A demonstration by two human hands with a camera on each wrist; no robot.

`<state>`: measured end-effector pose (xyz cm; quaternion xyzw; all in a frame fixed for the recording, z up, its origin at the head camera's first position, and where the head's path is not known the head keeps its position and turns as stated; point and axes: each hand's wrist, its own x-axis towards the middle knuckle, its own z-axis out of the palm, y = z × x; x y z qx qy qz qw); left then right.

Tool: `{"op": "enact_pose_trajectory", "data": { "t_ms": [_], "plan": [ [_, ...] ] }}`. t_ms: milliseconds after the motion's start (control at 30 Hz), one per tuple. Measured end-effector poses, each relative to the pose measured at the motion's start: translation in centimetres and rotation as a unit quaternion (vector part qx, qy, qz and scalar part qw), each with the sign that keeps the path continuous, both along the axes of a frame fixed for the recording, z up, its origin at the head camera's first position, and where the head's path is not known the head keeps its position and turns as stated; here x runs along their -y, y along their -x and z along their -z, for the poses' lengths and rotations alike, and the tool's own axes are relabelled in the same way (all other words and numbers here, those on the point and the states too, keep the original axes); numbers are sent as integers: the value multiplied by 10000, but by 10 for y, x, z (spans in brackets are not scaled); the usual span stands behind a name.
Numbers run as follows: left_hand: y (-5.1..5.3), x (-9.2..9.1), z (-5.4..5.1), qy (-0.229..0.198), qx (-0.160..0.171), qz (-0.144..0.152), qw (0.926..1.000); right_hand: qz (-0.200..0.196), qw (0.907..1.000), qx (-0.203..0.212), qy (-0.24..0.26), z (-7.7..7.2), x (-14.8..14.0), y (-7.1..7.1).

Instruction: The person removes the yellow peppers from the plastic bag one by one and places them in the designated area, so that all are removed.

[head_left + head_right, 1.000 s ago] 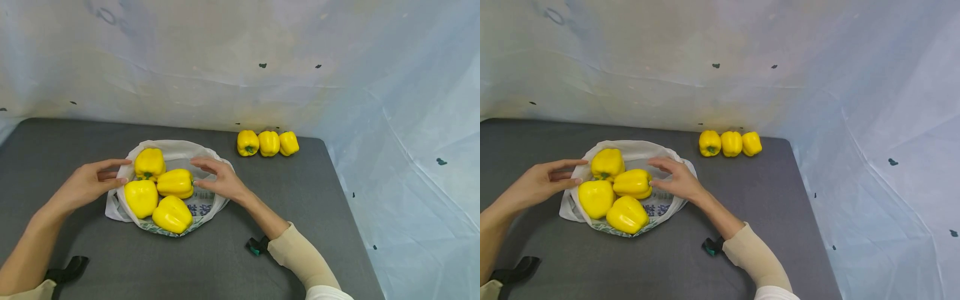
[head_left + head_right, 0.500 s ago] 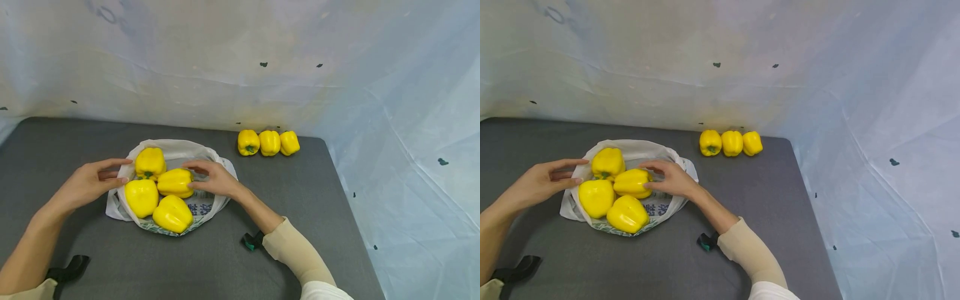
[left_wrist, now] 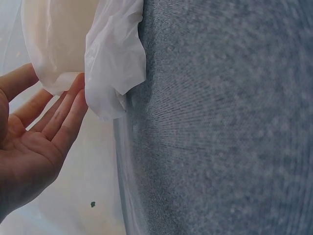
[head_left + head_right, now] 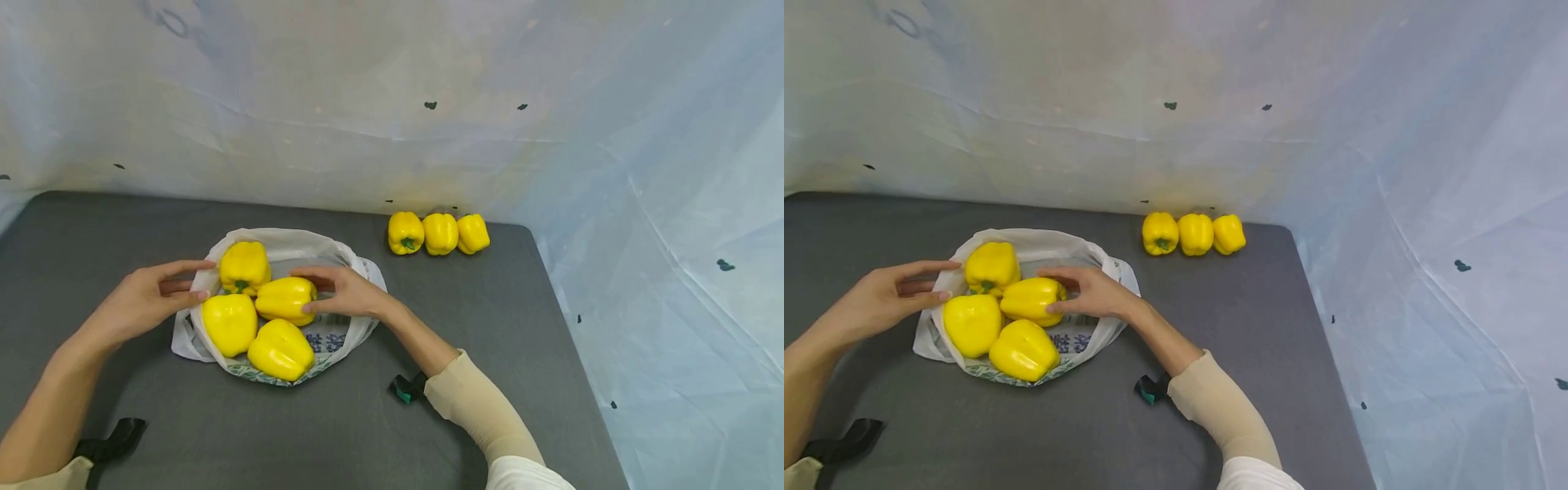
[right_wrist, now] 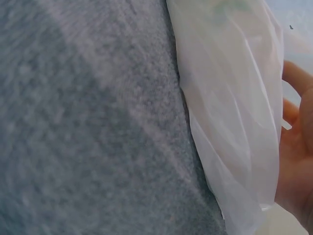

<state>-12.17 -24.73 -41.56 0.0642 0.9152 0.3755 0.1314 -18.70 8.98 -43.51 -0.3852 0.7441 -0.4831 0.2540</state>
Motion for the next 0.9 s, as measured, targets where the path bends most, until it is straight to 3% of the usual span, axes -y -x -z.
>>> {"op": "enact_pose_trajectory", "data": {
  "t_ms": [467,900],
  "plan": [
    [0,2,1,-106,-14,8,9999,-65,10000,-24,-65,1,-1,-2],
    [-3,5,2,-233,-58,33,9997,345,9993,-141,-56,-6,-12,-6]
  ]
}}
